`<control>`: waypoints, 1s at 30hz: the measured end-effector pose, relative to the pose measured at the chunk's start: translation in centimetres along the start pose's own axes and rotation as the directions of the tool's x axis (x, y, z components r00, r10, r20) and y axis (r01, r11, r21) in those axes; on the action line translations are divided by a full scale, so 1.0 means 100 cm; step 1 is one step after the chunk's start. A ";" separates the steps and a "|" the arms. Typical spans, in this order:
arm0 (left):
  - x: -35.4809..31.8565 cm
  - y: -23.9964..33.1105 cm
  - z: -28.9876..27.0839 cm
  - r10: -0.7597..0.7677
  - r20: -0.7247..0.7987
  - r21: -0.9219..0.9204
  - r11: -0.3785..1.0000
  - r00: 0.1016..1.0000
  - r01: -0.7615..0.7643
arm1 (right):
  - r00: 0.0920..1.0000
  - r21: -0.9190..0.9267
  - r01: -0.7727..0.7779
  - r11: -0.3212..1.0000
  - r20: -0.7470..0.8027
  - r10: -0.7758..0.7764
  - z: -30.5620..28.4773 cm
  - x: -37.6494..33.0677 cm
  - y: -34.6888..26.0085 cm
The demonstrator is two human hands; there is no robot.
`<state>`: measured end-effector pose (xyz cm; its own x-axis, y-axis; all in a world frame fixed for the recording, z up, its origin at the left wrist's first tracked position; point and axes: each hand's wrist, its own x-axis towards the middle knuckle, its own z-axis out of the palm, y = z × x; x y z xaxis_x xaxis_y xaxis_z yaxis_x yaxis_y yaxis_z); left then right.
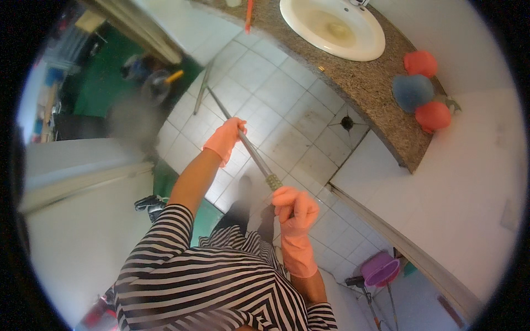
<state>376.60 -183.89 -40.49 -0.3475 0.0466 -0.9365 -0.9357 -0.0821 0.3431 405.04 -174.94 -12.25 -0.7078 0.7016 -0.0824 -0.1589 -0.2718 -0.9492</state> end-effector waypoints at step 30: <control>-0.059 -0.094 0.124 0.079 0.427 -0.123 0.992 0.901 -0.028 | 0.915 -0.257 0.301 0.918 -0.192 -0.354 -0.078 -0.067 0.006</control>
<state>386.75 -171.01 -37.28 -0.4126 0.4609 -0.7857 -0.9109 -0.2057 0.3577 415.05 -174.62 -14.65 -0.4595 0.8649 0.2020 -0.1816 0.1311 -0.9746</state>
